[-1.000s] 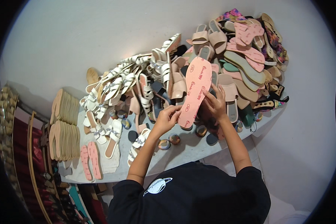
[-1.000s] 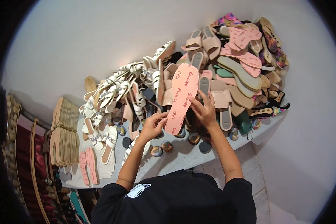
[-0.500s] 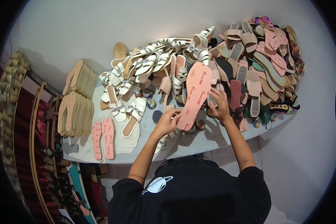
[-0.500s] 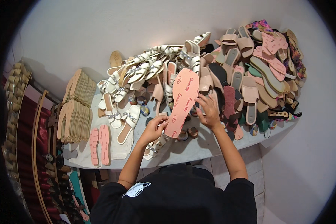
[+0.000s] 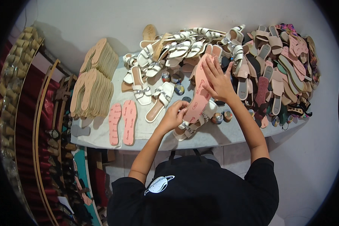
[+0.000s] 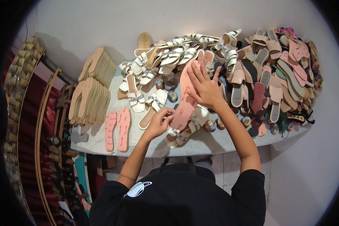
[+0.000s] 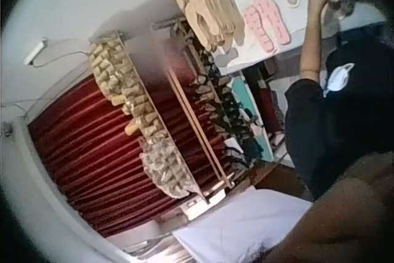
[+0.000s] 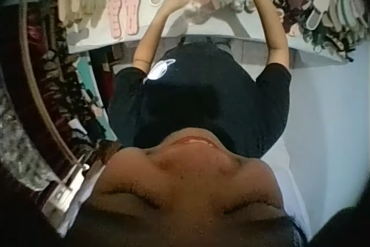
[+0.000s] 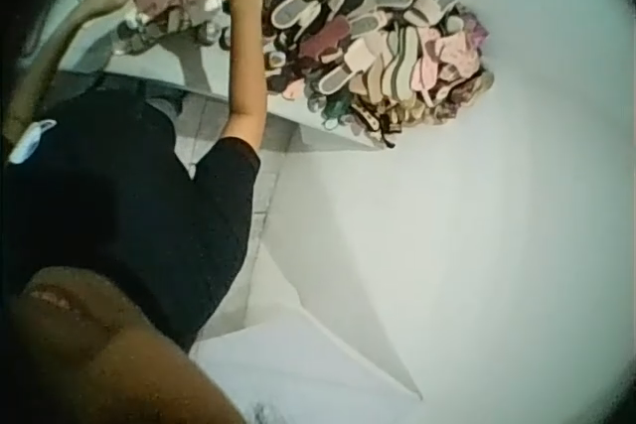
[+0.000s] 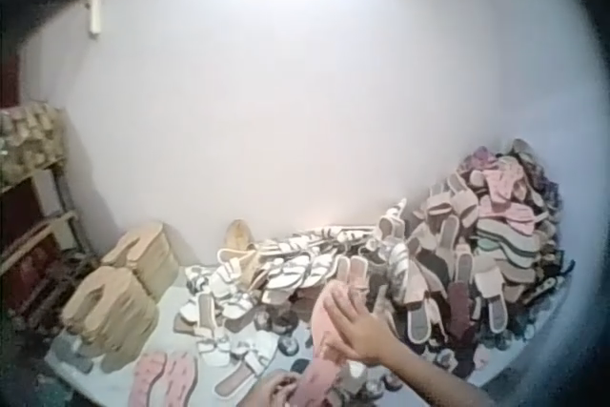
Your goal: Inspecting and sorting pink shoe soles and finished sandals on a workstation table.
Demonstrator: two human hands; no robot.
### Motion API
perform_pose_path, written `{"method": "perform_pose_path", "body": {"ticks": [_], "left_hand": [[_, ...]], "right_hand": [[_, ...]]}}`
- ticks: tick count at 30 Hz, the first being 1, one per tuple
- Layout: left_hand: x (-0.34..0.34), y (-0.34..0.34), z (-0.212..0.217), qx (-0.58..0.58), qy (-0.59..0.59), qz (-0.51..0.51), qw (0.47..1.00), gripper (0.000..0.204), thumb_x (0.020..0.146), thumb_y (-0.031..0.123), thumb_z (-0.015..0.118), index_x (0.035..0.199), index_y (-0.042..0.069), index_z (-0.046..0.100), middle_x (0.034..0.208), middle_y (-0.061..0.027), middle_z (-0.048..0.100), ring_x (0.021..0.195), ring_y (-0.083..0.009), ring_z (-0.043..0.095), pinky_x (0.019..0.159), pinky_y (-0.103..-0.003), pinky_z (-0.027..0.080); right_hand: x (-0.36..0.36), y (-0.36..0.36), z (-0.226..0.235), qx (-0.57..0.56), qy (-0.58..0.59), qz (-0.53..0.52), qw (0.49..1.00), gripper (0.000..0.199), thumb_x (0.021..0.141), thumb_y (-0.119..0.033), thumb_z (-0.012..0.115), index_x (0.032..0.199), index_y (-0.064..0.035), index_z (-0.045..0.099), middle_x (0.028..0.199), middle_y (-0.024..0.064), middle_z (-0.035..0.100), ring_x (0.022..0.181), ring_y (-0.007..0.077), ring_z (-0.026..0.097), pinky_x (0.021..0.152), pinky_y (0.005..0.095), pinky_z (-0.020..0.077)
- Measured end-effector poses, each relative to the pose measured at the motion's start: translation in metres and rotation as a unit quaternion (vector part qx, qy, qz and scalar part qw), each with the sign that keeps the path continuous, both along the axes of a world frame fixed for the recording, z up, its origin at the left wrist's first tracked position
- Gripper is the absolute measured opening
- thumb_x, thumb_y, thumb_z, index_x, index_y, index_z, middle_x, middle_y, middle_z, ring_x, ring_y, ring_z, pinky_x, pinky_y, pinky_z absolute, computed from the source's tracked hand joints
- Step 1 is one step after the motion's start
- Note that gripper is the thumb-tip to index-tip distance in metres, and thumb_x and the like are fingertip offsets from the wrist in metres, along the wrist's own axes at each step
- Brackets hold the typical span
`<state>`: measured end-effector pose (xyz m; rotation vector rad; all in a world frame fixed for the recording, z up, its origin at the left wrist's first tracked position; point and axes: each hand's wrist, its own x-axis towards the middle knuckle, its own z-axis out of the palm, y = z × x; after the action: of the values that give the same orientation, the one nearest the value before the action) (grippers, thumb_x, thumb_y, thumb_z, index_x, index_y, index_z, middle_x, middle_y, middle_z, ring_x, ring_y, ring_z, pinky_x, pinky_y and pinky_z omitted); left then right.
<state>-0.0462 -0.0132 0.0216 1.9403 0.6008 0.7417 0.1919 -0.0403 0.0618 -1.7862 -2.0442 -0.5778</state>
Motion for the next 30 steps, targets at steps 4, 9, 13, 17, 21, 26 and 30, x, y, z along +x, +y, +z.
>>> {"method": "perform_pose_path", "body": {"ticks": [4, 9, 13, 17, 21, 26, 30], "left_hand": [[-0.022, 0.006, 0.000, -0.013, -0.003, 0.033, 0.999, 0.015, 0.083, 0.000, 0.050, 0.097, -0.003, 0.055, 0.084, -0.0118, 0.055, 0.074, -0.0190, 0.057, 0.064, -0.028, 0.048], [-0.054, 0.021, -0.022, -0.044, -0.003, 0.096, 0.994, 0.016, 0.087, 0.005, 0.053, 0.102, -0.001, 0.056, 0.079, -0.0047, 0.058, 0.067, -0.0092, 0.054, 0.060, -0.022, 0.045], [-0.072, 0.023, -0.030, -0.070, 0.006, 0.114, 0.991, 0.017, 0.088, 0.006, 0.054, 0.103, -0.002, 0.055, 0.081, -0.0029, 0.057, 0.068, -0.0077, 0.052, 0.060, -0.021, 0.044], [-0.073, 0.008, -0.016, -0.093, 0.008, 0.145, 0.985, 0.019, 0.088, 0.007, 0.054, 0.104, -0.001, 0.055, 0.083, -0.0022, 0.057, 0.071, -0.0074, 0.051, 0.063, -0.021, 0.044], [-0.082, 0.012, -0.026, -0.108, -0.039, 0.187, 0.976, 0.020, 0.087, 0.006, 0.053, 0.104, -0.003, 0.055, 0.085, -0.0055, 0.059, 0.073, -0.0093, 0.054, 0.065, -0.024, 0.046], [-0.092, 0.005, -0.021, -0.144, -0.029, 0.260, 0.954, 0.023, 0.089, 0.009, 0.052, 0.107, -0.004, 0.055, 0.088, -0.0041, 0.059, 0.072, -0.0077, 0.051, 0.065, -0.023, 0.044], [-0.113, -0.004, -0.036, -0.131, -0.024, 0.305, 0.943, 0.023, 0.090, 0.010, 0.051, 0.108, -0.004, 0.055, 0.090, -0.0052, 0.061, 0.076, -0.0090, 0.053, 0.067, -0.024, 0.044]], "right_hand": [[-0.040, -0.002, -0.030, -0.042, 0.031, 0.095, 0.994, 0.075, 0.085, -0.053, 0.039, 0.141, -0.0064, 0.023, 0.148, 0.0122, 0.019, 0.137, 0.0323, 0.013, 0.098, 0.0657, -0.0115], [-0.076, -0.016, -0.056, -0.144, 0.040, 0.377, 0.914, 0.058, 0.086, -0.043, 0.042, 0.134, -0.0092, 0.041, 0.141, 0.0145, 0.034, 0.129, 0.0297, 0.034, 0.106, 0.0578, -0.0048], [-0.076, 0.018, -0.029, -0.065, 0.100, 0.424, 0.898, 0.056, 0.087, -0.044, 0.041, 0.132, -0.0097, 0.043, 0.137, 0.0144, 0.040, 0.128, 0.0296, 0.037, 0.109, 0.0536, 0.0074], [-0.076, 0.064, -0.009, 0.041, 0.074, 0.241, 0.967, 0.062, 0.084, -0.037, 0.046, 0.137, -0.0083, 0.032, 0.144, 0.0161, 0.025, 0.136, 0.0356, 0.015, 0.104, 0.0602, -0.0034], [-0.110, 0.059, -0.032, -0.015, 0.020, 0.253, 0.967, 0.077, 0.082, -0.058, 0.040, 0.141, -0.0110, 0.025, 0.148, 0.0150, 0.015, 0.136, 0.0399, 0.006, 0.097, 0.0656, -0.0136], [-0.138, -0.003, -0.096, -0.138, 0.074, 0.426, 0.891, 0.076, 0.082, -0.063, 0.039, 0.141, -0.0163, 0.027, 0.147, 0.0114, 0.022, 0.137, 0.0313, 0.014, 0.099, 0.0649, -0.0117], [-0.142, -0.003, -0.105, -0.079, -0.049, 0.614, 0.784, 0.054, 0.082, -0.045, 0.050, 0.132, -0.0235, 0.043, 0.142, 0.0050, 0.033, 0.136, 0.0276, 0.020, 0.102, 0.0640, -0.0105]]}}
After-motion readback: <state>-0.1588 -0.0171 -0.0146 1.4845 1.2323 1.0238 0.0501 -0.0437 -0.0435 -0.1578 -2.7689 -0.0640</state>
